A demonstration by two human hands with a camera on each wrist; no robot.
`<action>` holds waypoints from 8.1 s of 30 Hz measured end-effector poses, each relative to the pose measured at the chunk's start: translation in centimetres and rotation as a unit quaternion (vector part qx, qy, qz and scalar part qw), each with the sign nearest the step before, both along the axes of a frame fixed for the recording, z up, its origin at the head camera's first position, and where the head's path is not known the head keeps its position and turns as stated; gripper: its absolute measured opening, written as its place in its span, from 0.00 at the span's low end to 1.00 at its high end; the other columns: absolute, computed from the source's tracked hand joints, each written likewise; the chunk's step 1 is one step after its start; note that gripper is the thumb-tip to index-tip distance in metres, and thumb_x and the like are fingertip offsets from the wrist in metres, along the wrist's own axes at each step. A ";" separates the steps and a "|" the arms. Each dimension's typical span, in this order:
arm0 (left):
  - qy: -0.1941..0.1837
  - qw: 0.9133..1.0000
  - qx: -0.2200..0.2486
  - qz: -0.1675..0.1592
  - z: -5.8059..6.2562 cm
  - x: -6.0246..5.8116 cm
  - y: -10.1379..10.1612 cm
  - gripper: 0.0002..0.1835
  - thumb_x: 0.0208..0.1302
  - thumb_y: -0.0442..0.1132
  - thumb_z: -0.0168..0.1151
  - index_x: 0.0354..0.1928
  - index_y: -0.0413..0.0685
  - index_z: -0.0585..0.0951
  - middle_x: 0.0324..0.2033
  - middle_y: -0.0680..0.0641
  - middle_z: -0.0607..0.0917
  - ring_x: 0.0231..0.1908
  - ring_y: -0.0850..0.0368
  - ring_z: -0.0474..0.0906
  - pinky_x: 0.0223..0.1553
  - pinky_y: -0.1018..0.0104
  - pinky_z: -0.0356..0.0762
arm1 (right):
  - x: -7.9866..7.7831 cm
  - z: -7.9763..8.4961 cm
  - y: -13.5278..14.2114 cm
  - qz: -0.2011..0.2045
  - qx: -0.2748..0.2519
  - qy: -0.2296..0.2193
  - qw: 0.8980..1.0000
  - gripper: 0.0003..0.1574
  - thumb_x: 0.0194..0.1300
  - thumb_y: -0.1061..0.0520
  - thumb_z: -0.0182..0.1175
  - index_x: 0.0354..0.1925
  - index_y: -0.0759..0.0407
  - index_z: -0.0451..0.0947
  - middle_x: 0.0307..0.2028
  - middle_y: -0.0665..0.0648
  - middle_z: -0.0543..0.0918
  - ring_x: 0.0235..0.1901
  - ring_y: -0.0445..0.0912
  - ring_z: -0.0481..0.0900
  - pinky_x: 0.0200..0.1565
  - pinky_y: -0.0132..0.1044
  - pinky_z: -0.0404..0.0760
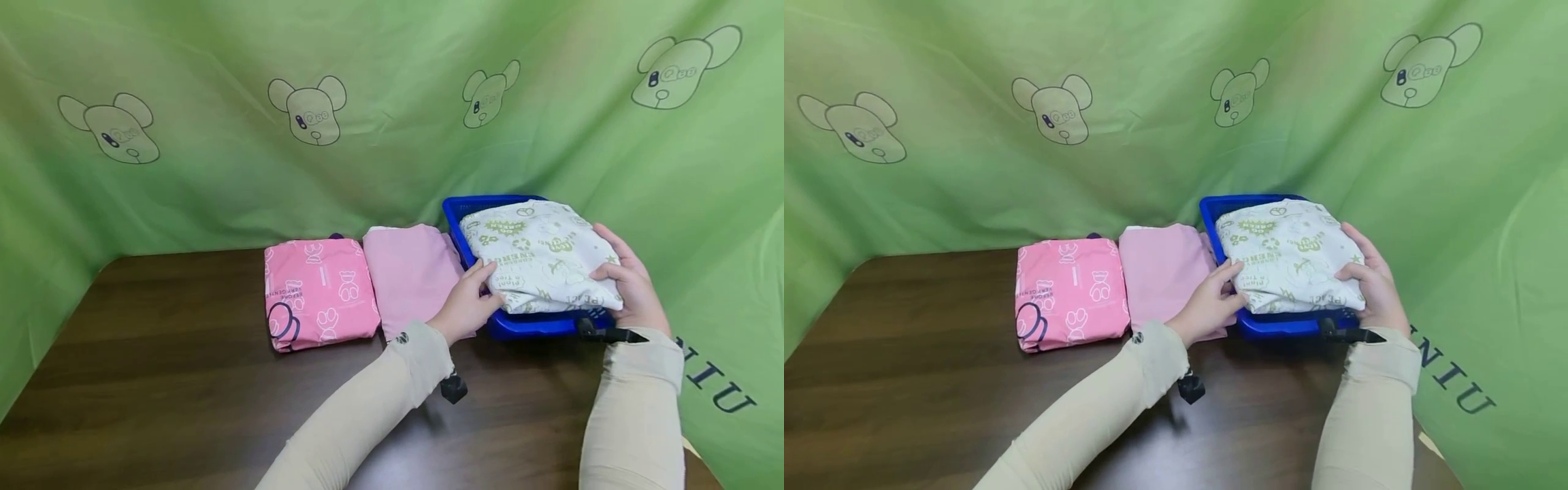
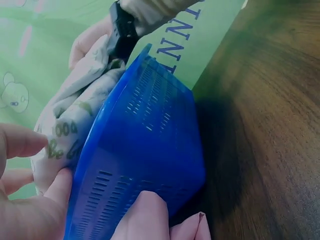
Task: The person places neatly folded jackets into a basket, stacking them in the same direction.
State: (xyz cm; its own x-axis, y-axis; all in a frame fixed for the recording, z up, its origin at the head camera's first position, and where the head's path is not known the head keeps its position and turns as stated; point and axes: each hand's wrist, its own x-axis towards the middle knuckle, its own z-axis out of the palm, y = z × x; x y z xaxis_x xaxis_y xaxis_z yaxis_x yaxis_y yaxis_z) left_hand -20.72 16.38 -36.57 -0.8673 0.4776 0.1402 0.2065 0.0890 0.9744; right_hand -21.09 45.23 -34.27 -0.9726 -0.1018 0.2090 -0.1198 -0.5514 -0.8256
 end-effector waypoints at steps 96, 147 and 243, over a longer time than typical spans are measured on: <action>-0.047 0.963 0.162 0.210 1.7 2.4 -28.3 0.09 0.67 0.34 0.54 0.47 0.44 0.77 0.47 0.47 0.77 0.44 0.56 0.77 0.46 0.64 0.78 | 0.8 2.3 -27.9 -0.026 0.362 0.079 0.928 0.18 0.64 0.64 0.54 0.54 0.64 0.74 0.45 0.64 0.80 0.40 0.50 0.81 0.42 0.44 0.81; -0.160 0.948 -0.031 0.274 -5.0 -0.2 -30.3 0.27 0.65 0.30 0.52 0.66 0.39 0.61 0.61 0.35 0.62 0.54 0.47 0.62 0.50 0.65 0.67 | -0.3 -4.6 -35.2 0.015 0.558 0.026 0.829 0.30 0.60 0.60 0.58 0.62 0.58 0.68 0.60 0.61 0.71 0.61 0.52 0.66 0.62 0.45 0.63; -0.183 0.976 -0.023 0.114 -2.9 1.5 -36.5 0.41 0.59 0.35 0.65 0.71 0.53 0.56 0.60 0.35 0.59 0.44 0.53 0.75 0.43 0.60 0.80 | -0.8 -6.3 -36.6 0.099 0.290 -0.124 0.944 0.47 0.51 0.69 0.65 0.67 0.47 0.63 0.58 0.63 0.67 0.36 0.49 0.79 0.34 0.39 0.82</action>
